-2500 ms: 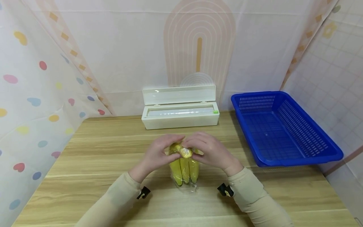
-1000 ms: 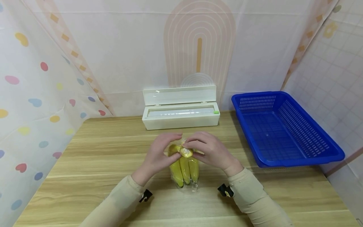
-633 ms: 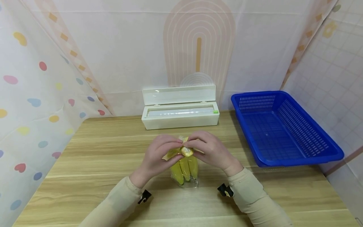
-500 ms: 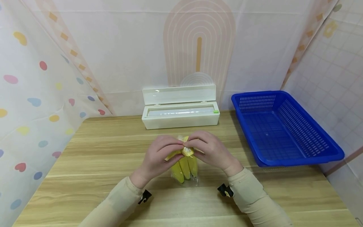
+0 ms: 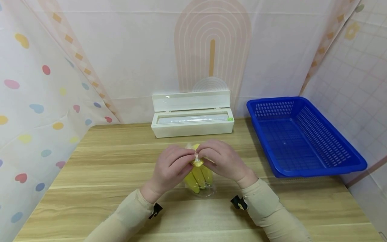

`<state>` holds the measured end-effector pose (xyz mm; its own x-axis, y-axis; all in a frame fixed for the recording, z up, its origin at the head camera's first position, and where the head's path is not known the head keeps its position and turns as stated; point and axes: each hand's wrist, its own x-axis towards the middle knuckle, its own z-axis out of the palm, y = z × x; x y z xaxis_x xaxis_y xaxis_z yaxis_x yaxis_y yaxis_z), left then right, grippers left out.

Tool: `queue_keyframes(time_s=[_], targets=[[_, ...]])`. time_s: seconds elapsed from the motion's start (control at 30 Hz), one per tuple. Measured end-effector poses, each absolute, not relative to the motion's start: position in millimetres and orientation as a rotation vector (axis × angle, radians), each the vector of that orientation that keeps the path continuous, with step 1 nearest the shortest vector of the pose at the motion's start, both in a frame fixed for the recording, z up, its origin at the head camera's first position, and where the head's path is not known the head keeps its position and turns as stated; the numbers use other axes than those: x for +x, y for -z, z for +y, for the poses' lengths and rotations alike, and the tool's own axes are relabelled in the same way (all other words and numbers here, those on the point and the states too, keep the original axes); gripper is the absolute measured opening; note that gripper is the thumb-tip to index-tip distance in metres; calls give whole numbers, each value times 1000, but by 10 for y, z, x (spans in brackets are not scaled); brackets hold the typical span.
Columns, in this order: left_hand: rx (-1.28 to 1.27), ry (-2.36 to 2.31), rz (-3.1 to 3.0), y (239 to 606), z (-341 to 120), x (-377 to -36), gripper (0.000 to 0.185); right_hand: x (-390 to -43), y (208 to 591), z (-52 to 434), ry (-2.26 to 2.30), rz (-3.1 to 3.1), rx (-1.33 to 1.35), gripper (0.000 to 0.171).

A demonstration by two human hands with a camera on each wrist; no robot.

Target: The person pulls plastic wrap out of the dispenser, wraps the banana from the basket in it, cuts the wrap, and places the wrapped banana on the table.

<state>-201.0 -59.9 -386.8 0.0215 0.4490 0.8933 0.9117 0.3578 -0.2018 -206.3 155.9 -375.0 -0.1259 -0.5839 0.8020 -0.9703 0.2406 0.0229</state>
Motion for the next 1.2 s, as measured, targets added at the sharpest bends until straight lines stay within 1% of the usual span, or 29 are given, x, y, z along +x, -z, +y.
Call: queue_keyframes(time_s=[0.23, 0.37, 0.5, 0.63, 0.77, 0.97, 1.2], targets=[[-1217, 580, -1620, 3908, -612, -2003, 12, -2086, 3755, 1543, -711, -1799, 1426, 15], [-1182, 616, -1669, 3952, -652, -2035, 12, -2082, 3761, 1557, -730, -1870, 1391, 21], [-1097, 645, -1766, 3991, -704, -2061, 21, -2077, 3785, 1590, -780, -1981, 1317, 30], [-1000, 704, -1856, 4027, -741, -2075, 30, -2087, 3822, 1625, -868, -2092, 1220, 30], [-922, 759, -1886, 4063, -770, -2109, 32, -2107, 3857, 1653, -935, -2239, 1120, 38], [-805, 889, -1928, 4127, -819, -2161, 28, -2106, 3919, 1686, -944, -2523, 1029, 35], [-666, 1046, -1947, 4186, -874, -2202, 31, -2100, 3975, 1712, -977, -2663, 910, 30]])
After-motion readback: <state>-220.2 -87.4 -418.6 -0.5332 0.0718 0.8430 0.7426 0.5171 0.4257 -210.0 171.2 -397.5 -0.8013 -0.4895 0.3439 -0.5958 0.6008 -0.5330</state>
